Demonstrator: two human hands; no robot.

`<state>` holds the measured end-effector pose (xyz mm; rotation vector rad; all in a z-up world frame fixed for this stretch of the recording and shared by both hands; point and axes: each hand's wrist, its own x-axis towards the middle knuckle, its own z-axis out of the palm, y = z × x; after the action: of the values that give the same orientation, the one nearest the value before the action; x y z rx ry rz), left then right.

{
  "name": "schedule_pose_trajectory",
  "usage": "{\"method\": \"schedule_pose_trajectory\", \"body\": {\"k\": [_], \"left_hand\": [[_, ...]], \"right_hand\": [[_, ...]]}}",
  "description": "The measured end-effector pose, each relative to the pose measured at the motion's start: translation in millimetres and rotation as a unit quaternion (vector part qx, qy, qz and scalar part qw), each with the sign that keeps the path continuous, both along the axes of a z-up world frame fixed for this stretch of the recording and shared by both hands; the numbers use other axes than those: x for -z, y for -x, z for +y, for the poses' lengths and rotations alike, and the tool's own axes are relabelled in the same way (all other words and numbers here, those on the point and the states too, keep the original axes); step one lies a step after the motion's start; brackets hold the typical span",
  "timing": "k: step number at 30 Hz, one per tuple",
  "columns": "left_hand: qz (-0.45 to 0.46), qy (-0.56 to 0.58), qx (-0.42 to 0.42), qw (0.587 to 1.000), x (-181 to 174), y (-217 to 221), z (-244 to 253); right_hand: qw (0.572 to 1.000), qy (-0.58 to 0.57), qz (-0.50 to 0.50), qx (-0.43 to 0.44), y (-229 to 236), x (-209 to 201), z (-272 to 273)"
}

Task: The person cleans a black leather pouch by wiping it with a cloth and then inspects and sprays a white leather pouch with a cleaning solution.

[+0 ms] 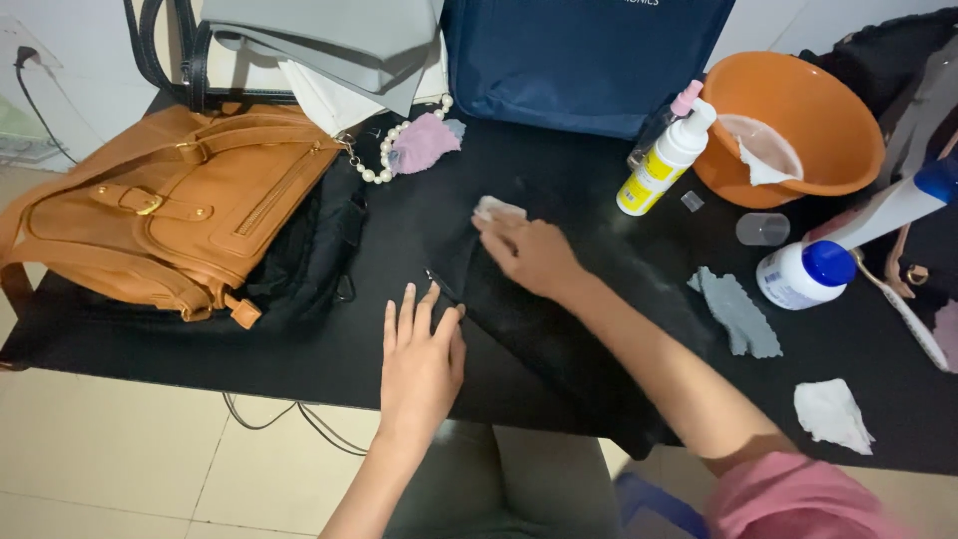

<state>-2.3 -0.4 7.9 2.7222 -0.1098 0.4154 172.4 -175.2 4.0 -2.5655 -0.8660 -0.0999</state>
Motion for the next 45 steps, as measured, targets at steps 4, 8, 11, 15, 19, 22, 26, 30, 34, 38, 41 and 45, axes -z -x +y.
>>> {"method": "schedule_pose_trajectory", "body": {"k": [4, 8, 11, 15, 19, 22, 26, 30, 34, 38, 41, 45], "left_hand": [[0.010, -0.011, 0.000, 1.000, 2.5, -0.5, 0.3], [0.007, 0.003, -0.001, 1.000, -0.8, -2.2, 0.7], [-0.004, 0.009, -0.005, 1.000, 2.7, -2.2, -0.1], [-0.017, 0.010, -0.008, 1.000, 4.0, -2.1, -0.6], [0.002, 0.008, -0.007, 1.000, -1.6, -2.0, -1.1], [0.018, 0.019, -0.007, 1.000, -4.1, -0.6, -1.4], [0.029, -0.005, -0.006, 1.000, 2.6, -1.4, -0.1], [-0.053, 0.023, 0.025, 0.998, 6.7, -1.9, 1.7], [-0.055, 0.004, 0.030, 0.998, 2.3, -2.2, -0.1], [0.001, 0.002, -0.005, 1.000, 0.8, -0.2, -1.2], [-0.009, 0.014, 0.000, 1.000, 0.4, 2.0, -1.8], [-0.016, 0.021, -0.007, 1.000, 3.9, -0.3, -2.7]], "right_hand": [[1.000, -0.002, 0.008, -0.016, 56.2, -11.8, 18.2], [0.995, -0.007, 0.038, -0.096, 93.3, -34.1, -5.2], [0.999, 0.004, 0.008, -0.052, 79.8, -40.2, -34.6], [0.994, 0.011, -0.091, 0.053, 25.7, -26.7, -68.1], [0.993, 0.048, -0.028, 0.106, -11.3, -8.8, -55.2], [0.996, 0.010, 0.022, 0.087, 18.9, -28.8, -14.7], [0.996, 0.008, 0.060, -0.060, 86.8, -37.3, 3.6], [0.987, -0.025, 0.098, -0.124, 112.3, -26.6, -44.4], [0.996, 0.014, 0.091, -0.013, 76.3, -29.9, -87.9], [0.985, 0.074, -0.026, 0.152, 38.2, -33.3, -80.7], [0.993, 0.041, -0.036, 0.105, 43.2, -22.4, -53.9], [0.998, -0.027, 0.010, -0.053, 87.3, -21.1, -22.0]]}}
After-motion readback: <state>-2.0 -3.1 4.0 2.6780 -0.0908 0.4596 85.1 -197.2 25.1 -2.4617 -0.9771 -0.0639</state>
